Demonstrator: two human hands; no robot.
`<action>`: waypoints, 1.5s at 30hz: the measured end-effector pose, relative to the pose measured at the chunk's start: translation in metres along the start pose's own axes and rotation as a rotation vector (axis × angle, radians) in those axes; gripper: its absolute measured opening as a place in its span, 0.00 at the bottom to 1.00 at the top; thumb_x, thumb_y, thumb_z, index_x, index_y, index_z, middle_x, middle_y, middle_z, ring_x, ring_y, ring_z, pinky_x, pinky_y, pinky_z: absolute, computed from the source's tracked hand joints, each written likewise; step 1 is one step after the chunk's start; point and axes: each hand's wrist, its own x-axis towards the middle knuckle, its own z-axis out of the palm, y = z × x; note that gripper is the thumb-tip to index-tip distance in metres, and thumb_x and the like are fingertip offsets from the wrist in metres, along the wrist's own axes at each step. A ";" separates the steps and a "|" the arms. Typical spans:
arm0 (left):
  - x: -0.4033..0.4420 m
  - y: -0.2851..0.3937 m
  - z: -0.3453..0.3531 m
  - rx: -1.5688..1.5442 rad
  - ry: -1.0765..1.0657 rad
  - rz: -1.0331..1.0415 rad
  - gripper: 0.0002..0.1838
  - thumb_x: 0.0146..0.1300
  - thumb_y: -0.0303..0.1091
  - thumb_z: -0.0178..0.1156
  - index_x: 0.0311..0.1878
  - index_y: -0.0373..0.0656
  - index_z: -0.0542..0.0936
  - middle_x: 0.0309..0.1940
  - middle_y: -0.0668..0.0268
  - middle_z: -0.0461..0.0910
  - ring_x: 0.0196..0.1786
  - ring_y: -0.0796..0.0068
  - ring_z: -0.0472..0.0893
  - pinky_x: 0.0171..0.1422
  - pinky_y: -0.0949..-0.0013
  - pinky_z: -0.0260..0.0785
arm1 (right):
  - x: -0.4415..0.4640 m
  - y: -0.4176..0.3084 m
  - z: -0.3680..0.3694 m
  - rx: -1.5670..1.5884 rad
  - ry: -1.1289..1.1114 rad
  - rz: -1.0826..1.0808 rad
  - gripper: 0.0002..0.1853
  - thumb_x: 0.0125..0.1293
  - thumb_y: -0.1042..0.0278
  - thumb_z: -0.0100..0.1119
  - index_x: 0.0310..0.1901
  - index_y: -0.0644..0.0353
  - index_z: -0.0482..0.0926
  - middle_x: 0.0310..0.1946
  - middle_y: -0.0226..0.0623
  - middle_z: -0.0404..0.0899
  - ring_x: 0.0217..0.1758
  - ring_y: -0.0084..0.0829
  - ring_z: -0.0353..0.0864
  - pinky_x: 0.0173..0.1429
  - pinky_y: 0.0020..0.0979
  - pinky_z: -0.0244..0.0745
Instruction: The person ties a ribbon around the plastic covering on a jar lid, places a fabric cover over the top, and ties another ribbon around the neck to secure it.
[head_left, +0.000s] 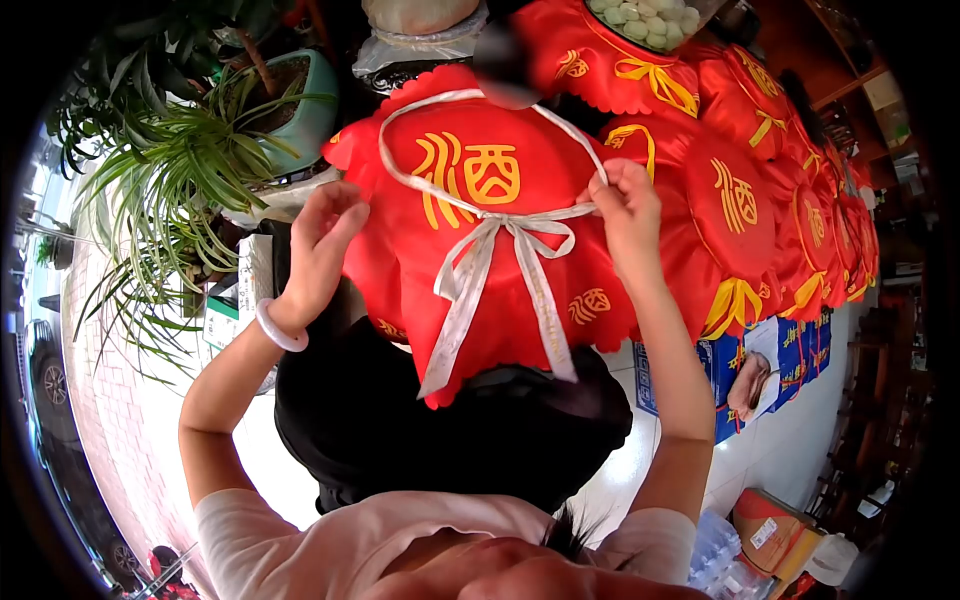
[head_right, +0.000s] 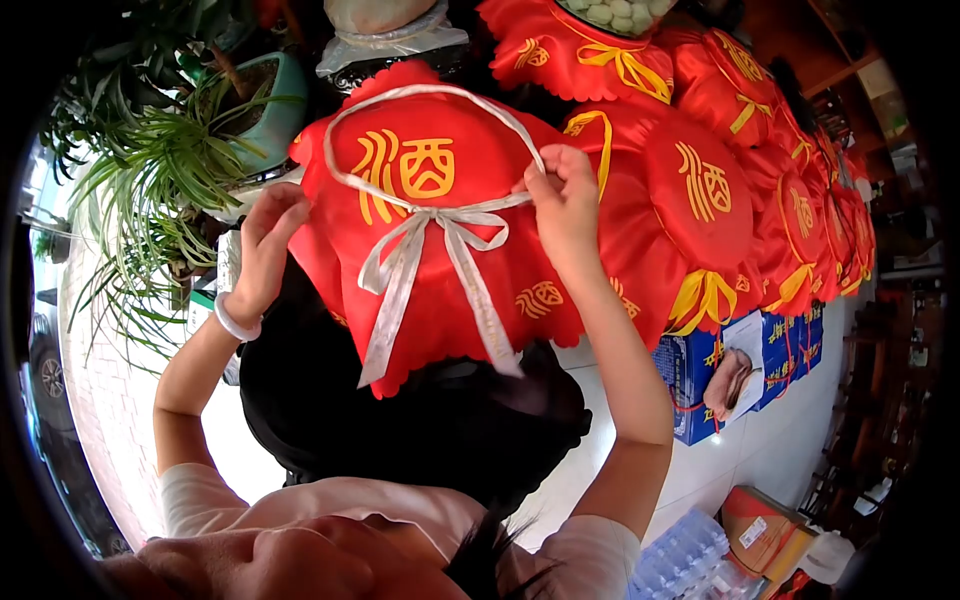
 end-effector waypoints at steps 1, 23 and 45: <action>-0.004 0.002 -0.005 0.298 -0.044 0.199 0.24 0.50 0.32 0.66 0.49 0.34 0.71 0.39 0.61 0.75 0.42 0.72 0.74 0.48 0.71 0.66 | 0.001 -0.009 -0.001 0.148 0.001 0.042 0.12 0.62 0.79 0.51 0.47 0.66 0.67 0.32 0.34 0.73 0.33 0.25 0.77 0.38 0.25 0.74; -0.039 0.114 0.084 0.340 -0.620 0.872 0.11 0.55 0.22 0.58 0.41 0.31 0.72 0.42 0.47 0.75 0.44 0.53 0.78 0.47 0.63 0.70 | -0.063 -0.061 0.028 -0.300 -0.282 -0.236 0.17 0.54 0.69 0.64 0.44 0.63 0.72 0.31 0.37 0.75 0.22 0.21 0.74 0.26 0.24 0.70; 0.018 0.007 0.032 1.032 -0.348 0.794 0.35 0.55 0.49 0.61 0.58 0.31 0.66 0.62 0.47 0.61 0.66 0.46 0.59 0.69 0.51 0.49 | 0.057 -0.126 -0.199 -1.427 0.091 -0.109 0.28 0.55 0.50 0.61 0.50 0.66 0.75 0.38 0.47 0.79 0.45 0.42 0.78 0.48 0.35 0.71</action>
